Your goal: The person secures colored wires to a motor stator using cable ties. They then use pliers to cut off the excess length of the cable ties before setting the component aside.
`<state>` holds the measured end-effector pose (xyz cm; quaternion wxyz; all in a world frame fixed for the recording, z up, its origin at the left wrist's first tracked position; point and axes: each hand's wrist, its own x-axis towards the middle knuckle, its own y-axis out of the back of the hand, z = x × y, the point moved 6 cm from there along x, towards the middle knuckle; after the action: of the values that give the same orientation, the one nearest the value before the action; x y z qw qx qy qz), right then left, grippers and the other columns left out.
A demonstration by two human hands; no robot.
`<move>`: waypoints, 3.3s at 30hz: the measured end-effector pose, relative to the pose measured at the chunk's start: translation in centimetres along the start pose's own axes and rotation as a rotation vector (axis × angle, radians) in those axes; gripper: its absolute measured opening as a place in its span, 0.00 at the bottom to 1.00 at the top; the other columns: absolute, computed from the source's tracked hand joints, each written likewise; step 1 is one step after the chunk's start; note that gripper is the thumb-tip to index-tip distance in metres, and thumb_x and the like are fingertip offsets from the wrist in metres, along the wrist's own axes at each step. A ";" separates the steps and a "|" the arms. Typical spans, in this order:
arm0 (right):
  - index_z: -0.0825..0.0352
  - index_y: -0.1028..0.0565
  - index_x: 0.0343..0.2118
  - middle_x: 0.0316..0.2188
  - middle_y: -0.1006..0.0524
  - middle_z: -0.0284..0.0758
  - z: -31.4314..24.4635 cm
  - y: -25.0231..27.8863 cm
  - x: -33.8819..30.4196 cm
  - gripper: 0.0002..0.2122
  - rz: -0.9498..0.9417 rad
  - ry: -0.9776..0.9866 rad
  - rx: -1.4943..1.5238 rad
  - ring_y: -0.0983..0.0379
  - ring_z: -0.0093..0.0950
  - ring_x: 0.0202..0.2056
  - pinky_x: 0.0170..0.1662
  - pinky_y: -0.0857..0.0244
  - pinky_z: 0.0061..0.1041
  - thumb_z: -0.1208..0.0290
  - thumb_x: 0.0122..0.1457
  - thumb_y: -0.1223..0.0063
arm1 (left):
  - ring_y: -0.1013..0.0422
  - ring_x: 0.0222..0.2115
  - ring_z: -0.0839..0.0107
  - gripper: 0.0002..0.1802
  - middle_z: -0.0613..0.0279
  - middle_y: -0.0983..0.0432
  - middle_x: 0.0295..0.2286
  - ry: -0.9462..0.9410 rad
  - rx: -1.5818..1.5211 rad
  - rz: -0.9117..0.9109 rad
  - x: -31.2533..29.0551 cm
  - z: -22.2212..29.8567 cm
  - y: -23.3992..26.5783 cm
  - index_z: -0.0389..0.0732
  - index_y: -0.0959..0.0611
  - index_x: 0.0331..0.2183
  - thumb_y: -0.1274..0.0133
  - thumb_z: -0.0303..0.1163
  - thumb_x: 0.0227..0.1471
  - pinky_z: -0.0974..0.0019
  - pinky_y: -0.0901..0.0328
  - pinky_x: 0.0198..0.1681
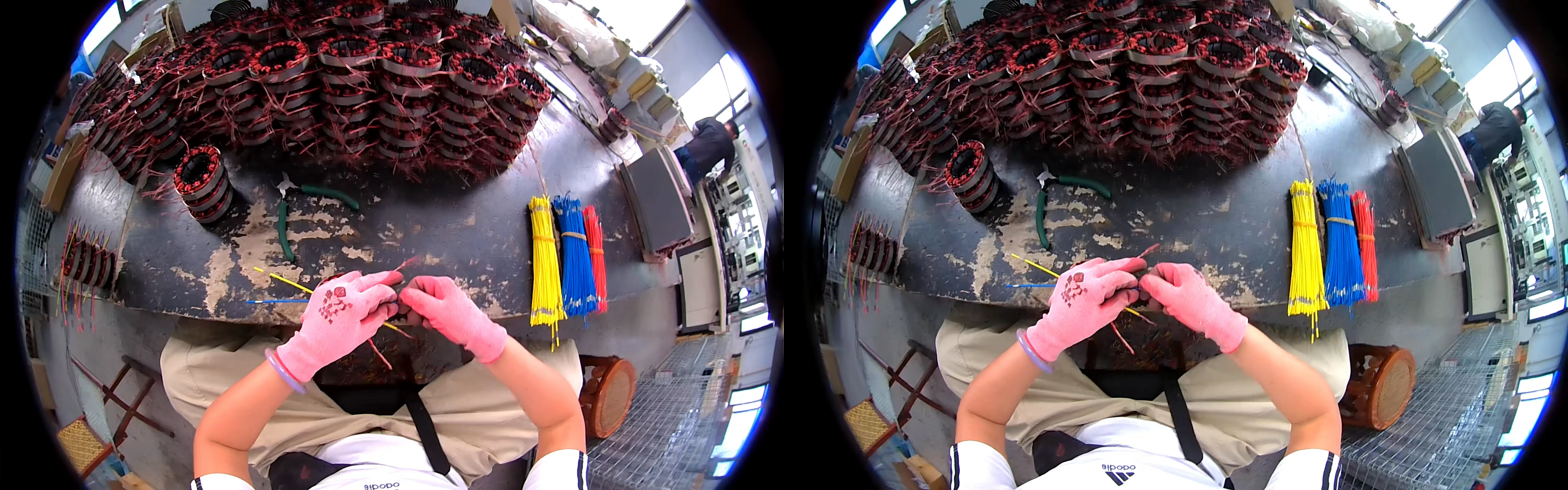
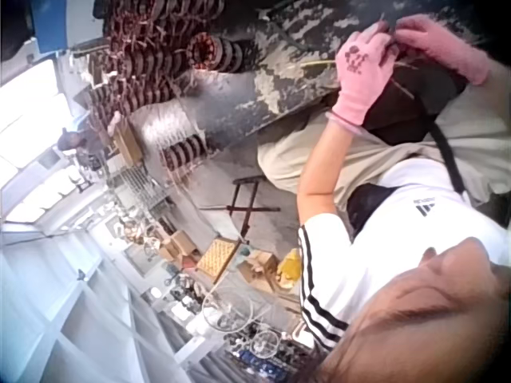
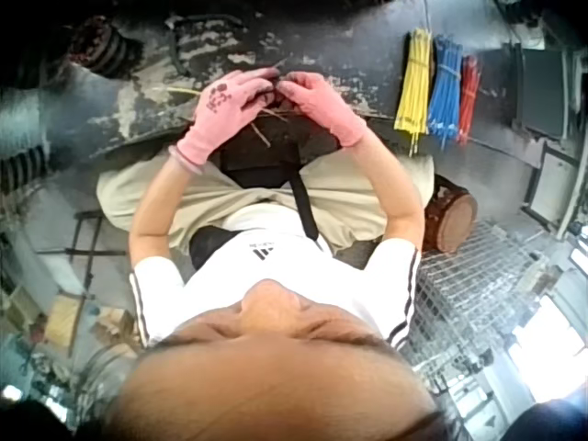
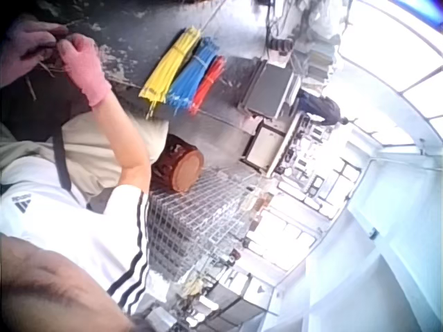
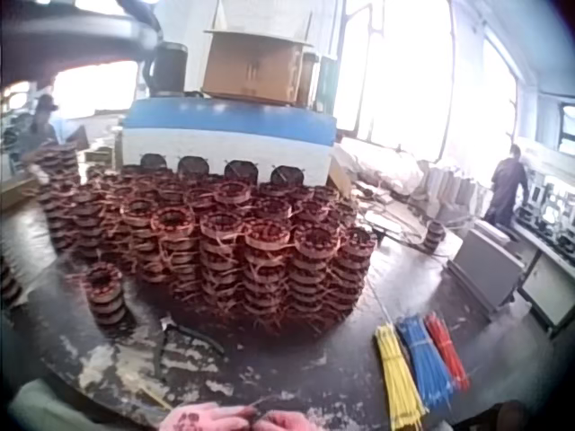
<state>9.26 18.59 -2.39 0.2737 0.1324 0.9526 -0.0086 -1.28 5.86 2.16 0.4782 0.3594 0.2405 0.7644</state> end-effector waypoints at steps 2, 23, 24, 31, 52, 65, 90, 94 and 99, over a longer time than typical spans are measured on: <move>0.66 0.22 0.38 0.26 0.21 0.33 -1.9 0.5 -1.1 0.09 0.211 0.239 -0.375 0.24 0.22 0.28 0.32 0.33 0.21 0.67 0.58 0.39 | 0.24 0.33 0.60 0.08 0.64 0.19 0.46 0.001 0.012 -0.013 -0.1 0.0 0.1 0.42 0.16 0.33 0.38 0.30 0.47 0.58 0.29 0.39; 0.62 0.23 0.38 0.35 0.21 0.35 -4.2 -2.3 -3.9 0.11 0.332 0.760 -1.234 0.24 0.37 0.36 0.38 0.31 0.36 0.67 0.54 0.37 | 0.25 0.32 0.61 0.08 0.66 0.19 0.47 -0.019 0.024 -0.016 -0.2 -0.1 0.0 0.43 0.16 0.34 0.38 0.31 0.48 0.59 0.29 0.38; 0.65 0.23 0.34 0.30 0.22 0.34 -4.2 -1.8 -3.4 0.09 0.350 0.770 -1.060 0.25 0.30 0.30 0.35 0.32 0.33 0.66 0.58 0.40 | 0.25 0.32 0.61 0.08 0.66 0.19 0.47 -0.023 0.027 -0.024 -0.1 0.0 0.0 0.43 0.16 0.34 0.38 0.31 0.48 0.59 0.29 0.38; 0.69 0.26 0.33 0.22 0.26 0.33 -1.0 0.2 -3.6 0.12 0.220 0.257 -0.374 0.34 0.19 0.24 0.28 0.37 0.26 0.63 0.64 0.47 | 0.25 0.30 0.60 0.07 0.66 0.18 0.44 -0.106 -0.027 -0.026 -0.8 0.5 -0.2 0.44 0.17 0.32 0.38 0.32 0.49 0.59 0.29 0.38; 0.64 0.22 0.39 0.30 0.22 0.33 -0.2 -2.0 -0.9 0.08 0.029 0.047 -0.160 0.27 0.24 0.29 0.35 0.32 0.26 0.67 0.61 0.43 | 0.25 0.31 0.61 0.07 0.66 0.19 0.45 -0.040 0.030 -0.010 -0.8 -0.6 1.4 0.43 0.17 0.32 0.39 0.31 0.49 0.59 0.30 0.37; 0.59 0.25 0.33 0.27 0.27 0.29 -5.4 -3.3 -3.0 0.05 0.187 0.880 -1.279 0.25 0.29 0.32 0.34 0.31 0.31 0.65 0.58 0.44 | 0.25 0.31 0.61 0.07 0.65 0.18 0.45 -0.044 0.017 -0.004 -1.1 -1.2 1.2 0.43 0.16 0.33 0.39 0.32 0.49 0.59 0.29 0.37; 0.51 0.22 0.48 0.30 0.26 0.26 -3.3 -3.7 -3.6 0.18 0.439 1.020 -1.204 0.28 0.28 0.33 0.37 0.32 0.30 0.72 0.52 0.43 | 0.24 0.35 0.61 0.08 0.62 0.19 0.44 -0.054 0.020 0.050 -1.3 -0.9 1.5 0.43 0.16 0.35 0.39 0.31 0.50 0.59 0.29 0.41; 0.49 0.22 0.49 0.31 0.27 0.26 -3.3 -3.2 -3.4 0.19 0.408 0.993 -1.214 0.28 0.28 0.35 0.38 0.32 0.31 0.72 0.54 0.45 | 0.25 0.44 0.57 0.10 0.59 0.21 0.47 -0.071 0.142 0.106 -1.5 -0.2 4.4 0.42 0.16 0.39 0.41 0.28 0.52 0.56 0.30 0.48; 0.49 0.22 0.50 0.34 0.26 0.27 -3.4 -2.9 -2.7 0.20 0.385 0.979 -1.185 0.28 0.29 0.37 0.40 0.32 0.32 0.73 0.53 0.44 | 0.30 0.51 0.54 0.17 0.57 0.25 0.51 -0.048 0.302 0.083 -2.4 -1.2 3.2 0.42 0.20 0.47 0.43 0.27 0.54 0.52 0.35 0.55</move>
<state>8.95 15.41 1.77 -0.1547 0.1158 0.7712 0.6066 -3.34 2.30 2.94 0.3923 0.4552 0.3262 0.7298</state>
